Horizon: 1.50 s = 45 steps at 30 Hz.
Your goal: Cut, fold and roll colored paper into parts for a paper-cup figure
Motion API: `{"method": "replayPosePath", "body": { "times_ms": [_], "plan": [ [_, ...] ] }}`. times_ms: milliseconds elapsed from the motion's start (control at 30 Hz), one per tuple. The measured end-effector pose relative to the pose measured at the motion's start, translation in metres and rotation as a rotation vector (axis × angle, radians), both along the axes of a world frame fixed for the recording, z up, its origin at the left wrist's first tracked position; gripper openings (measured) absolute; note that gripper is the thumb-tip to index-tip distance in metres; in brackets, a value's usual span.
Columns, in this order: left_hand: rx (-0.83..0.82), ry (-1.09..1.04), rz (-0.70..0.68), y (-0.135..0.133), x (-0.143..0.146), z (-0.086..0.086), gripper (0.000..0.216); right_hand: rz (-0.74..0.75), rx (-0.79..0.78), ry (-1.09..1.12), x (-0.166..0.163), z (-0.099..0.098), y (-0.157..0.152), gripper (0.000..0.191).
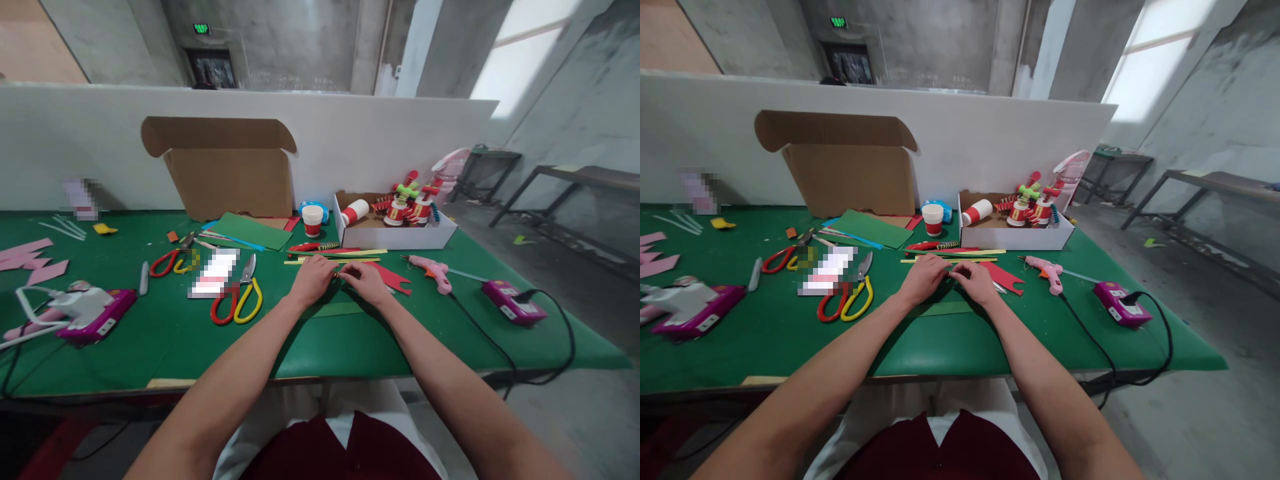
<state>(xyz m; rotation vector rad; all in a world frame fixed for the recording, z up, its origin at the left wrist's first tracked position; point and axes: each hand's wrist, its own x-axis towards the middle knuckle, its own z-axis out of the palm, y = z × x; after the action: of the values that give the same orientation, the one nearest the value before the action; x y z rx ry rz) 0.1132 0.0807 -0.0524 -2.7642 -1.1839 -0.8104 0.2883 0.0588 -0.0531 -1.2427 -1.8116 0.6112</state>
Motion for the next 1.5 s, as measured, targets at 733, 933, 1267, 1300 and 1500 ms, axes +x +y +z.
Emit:
{"method": "replayPosePath", "body": {
  "times_ms": [733,933,1267,1300,1500],
  "plan": [
    [0.007,-0.155,0.059,0.007,-0.005,-0.003,0.025,-0.029,0.031,0.017,0.001,-0.001,0.001,0.016],
    [-0.006,-0.165,0.092,0.010,-0.005,-0.004,0.022,-0.027,0.014,-0.003,0.001,-0.002,0.003,0.022],
    [-0.001,-0.126,0.104,0.010,-0.008,-0.004,0.026,-0.038,0.009,-0.035,0.001,0.001,0.001,0.029],
    [0.000,-0.118,0.101,0.010,-0.008,-0.004,0.025,-0.039,0.013,-0.036,0.001,0.001,0.001,0.030],
    [0.009,-0.055,0.074,0.007,-0.004,-0.006,0.019,-0.051,0.038,-0.044,0.001,0.001,0.000,0.032]
  ]
}}
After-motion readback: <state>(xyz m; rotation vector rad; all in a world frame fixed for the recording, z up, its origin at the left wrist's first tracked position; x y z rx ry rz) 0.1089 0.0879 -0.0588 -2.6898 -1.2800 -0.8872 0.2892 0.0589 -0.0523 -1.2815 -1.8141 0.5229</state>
